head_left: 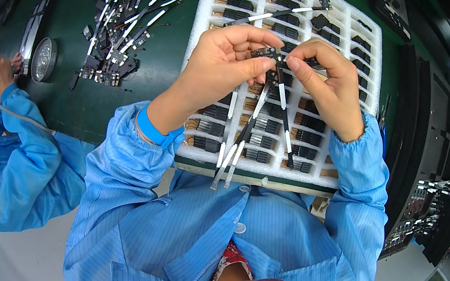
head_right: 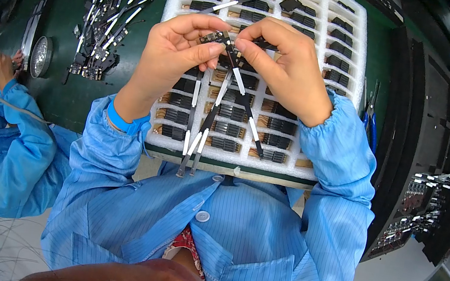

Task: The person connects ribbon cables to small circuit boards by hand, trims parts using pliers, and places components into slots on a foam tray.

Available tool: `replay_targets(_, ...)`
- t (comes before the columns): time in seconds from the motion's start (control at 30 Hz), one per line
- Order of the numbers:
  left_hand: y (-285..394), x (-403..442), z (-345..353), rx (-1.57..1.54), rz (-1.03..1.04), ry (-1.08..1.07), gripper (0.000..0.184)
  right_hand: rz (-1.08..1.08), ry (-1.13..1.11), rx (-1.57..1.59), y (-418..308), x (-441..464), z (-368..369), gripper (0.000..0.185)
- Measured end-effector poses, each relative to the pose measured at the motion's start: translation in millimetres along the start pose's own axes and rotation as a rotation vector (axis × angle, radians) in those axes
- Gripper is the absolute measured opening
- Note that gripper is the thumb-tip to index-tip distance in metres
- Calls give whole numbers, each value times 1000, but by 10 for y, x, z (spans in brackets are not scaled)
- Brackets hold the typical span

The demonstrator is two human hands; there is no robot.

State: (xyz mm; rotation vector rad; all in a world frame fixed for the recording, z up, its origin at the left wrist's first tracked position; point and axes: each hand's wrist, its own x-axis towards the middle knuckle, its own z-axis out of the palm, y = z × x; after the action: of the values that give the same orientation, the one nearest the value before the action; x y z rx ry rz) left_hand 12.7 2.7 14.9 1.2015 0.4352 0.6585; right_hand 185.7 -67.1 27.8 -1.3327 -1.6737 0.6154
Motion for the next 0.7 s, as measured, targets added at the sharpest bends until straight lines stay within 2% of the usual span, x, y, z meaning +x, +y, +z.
replay_targets(0.3, -51, -15, 0, 89, 44, -2, 27, 310, -180, 362, -6, 5, -97, 16)
replay_targets(0.4, -48, -18, 5, 98, 55, -21, 26, 334, -213, 465, -3, 11, -101, 17)
replay_targets(0.7, -16, -30, 16, 89, 7, -80, 26, 362, -355, 514, 23, 20, -105, 22)
